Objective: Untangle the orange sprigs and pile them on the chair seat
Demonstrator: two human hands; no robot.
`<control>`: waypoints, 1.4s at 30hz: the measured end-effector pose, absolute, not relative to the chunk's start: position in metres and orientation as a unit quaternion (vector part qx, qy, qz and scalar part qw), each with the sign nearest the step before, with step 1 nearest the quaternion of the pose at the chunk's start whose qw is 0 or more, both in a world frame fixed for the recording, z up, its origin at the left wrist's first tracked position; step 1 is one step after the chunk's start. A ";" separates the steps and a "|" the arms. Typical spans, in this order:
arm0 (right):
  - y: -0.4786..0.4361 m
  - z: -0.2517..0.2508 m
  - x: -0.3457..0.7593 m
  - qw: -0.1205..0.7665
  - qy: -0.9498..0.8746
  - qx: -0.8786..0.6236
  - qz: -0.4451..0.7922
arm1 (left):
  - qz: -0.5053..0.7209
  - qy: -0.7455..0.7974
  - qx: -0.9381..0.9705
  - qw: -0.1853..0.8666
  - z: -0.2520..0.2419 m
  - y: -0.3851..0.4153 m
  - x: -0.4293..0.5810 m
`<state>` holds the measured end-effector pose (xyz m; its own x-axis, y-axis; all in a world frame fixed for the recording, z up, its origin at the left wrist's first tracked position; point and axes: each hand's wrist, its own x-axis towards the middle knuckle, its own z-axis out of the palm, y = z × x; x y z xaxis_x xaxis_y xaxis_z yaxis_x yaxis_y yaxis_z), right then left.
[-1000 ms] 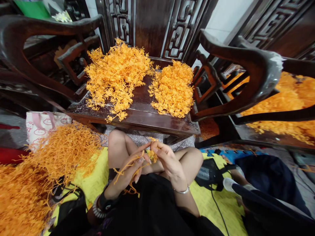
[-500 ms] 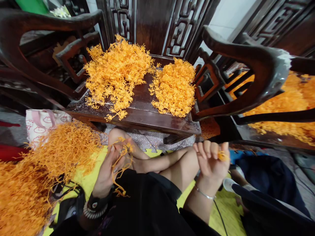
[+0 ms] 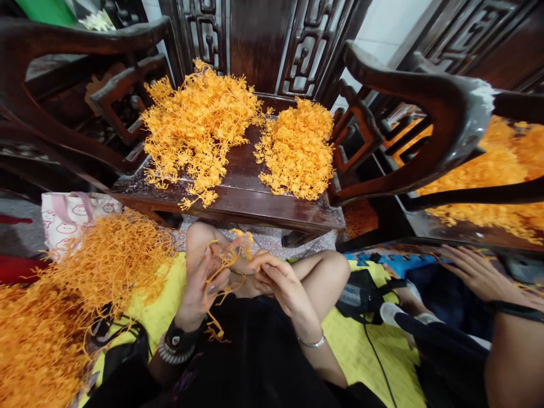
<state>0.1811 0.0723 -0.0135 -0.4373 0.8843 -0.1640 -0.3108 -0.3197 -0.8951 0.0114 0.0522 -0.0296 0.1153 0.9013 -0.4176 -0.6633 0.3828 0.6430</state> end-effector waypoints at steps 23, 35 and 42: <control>0.087 -0.033 0.171 0.263 -0.810 -0.375 0.366 | 0.507 0.427 0.266 0.700 -0.036 0.056 0.025; 0.086 -0.023 0.197 0.342 -0.688 -0.471 0.435 | 0.574 0.581 0.220 0.534 -0.040 0.067 0.000; 0.076 0.001 0.206 0.444 -0.554 -0.487 0.508 | 0.524 0.559 0.241 0.595 -0.030 0.051 0.002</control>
